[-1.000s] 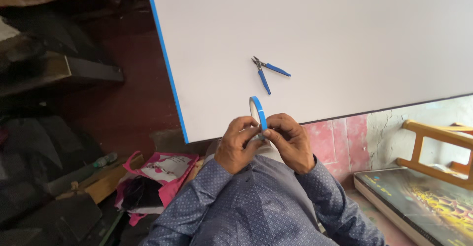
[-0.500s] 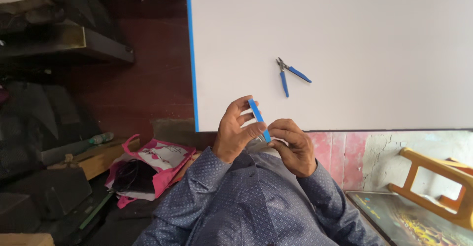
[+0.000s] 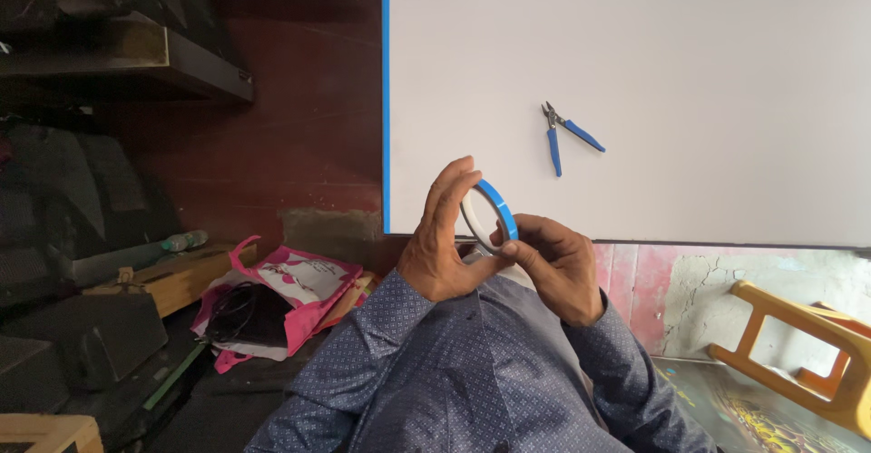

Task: The person applies blue painter's tape along the edges of a white rectangular board. They smooth the tape, cut it with pliers, and continue applying it to the remaining edges.

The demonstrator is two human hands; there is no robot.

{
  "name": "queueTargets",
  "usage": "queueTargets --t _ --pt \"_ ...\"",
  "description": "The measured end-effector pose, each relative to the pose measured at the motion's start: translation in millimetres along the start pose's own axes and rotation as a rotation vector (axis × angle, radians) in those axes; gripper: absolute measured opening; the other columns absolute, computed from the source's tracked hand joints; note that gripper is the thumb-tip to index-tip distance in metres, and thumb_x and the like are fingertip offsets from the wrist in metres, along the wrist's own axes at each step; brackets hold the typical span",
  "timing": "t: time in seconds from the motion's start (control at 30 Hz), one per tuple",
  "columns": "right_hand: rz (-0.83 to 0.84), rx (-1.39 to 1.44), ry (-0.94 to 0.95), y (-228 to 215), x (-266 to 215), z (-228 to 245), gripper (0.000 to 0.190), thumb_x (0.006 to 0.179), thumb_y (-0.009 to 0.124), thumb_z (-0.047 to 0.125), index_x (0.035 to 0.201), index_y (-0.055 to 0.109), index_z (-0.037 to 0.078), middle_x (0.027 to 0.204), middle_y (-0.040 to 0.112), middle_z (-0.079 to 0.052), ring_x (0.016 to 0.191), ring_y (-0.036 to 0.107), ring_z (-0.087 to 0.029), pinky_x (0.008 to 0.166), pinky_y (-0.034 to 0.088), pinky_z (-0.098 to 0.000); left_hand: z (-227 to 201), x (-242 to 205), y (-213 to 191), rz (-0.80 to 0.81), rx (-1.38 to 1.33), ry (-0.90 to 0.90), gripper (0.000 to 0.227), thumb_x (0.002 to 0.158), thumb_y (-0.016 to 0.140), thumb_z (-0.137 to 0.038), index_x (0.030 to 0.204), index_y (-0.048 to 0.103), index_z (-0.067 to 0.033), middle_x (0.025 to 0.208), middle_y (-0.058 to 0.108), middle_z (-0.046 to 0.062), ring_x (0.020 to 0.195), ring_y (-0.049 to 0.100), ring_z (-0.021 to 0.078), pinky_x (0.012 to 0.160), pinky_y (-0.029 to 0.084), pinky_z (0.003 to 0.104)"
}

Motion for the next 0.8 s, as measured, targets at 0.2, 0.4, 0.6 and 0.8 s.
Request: queueTargets --t 0.2,0.4,0.6,0.8 --pt "0.0 0.038 -0.034 14.5 -2.5 -2.2 0.024 0.093 0.071 0.006 0.116 0.069 -0.003 0.106 0.077 -0.015 0.099 0.076 -0.023 0.086 0.066 -0.0377 9.3 -5.0 -6.5 0.042 -0.087 -0.093 0.115 0.064 0.098 -0.025 0.155 0.03 -0.0092 0.158 0.033 0.022 0.149 0.036 0.0421 0.118 0.042 0.056" --pt "0.033 0.096 -0.037 22.7 -5.1 1.1 0.024 0.094 0.07 0.008 0.116 0.069 -0.003 0.111 0.076 -0.016 0.105 0.075 -0.025 0.09 0.061 -0.0407 24.6 -12.6 -6.4 0.019 -0.281 -0.183 0.114 0.073 0.095 -0.027 0.159 0.022 -0.0098 0.157 0.035 0.023 0.149 0.044 0.0392 0.119 0.047 0.052" --pt "0.029 0.031 -0.066 29.1 -7.8 8.6 0.023 0.096 0.07 0.007 0.116 0.07 -0.004 0.112 0.076 -0.016 0.108 0.074 -0.024 0.095 0.064 -0.0392 21.8 -13.1 -10.3 0.048 -0.039 -0.049 0.112 0.073 0.095 -0.024 0.157 0.022 -0.0086 0.154 0.037 0.024 0.147 0.043 0.0405 0.119 0.045 0.051" --pt "0.009 0.032 -0.088 29.8 -9.4 5.0 0.026 0.094 0.07 0.003 0.119 0.069 -0.003 0.116 0.074 -0.016 0.112 0.072 -0.024 0.096 0.06 -0.0396 10.4 -12.5 -18.8 0.001 -0.005 0.036 0.107 0.072 0.094 -0.015 0.157 0.03 -0.0148 0.155 0.035 0.02 0.146 0.044 0.0387 0.119 0.047 0.05"
Point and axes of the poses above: each hand's wrist, its own x-axis towards the middle knuckle, its own y-axis out of the palm, z = x × y, the point moved 9 cm from there along x, towards the middle knuckle
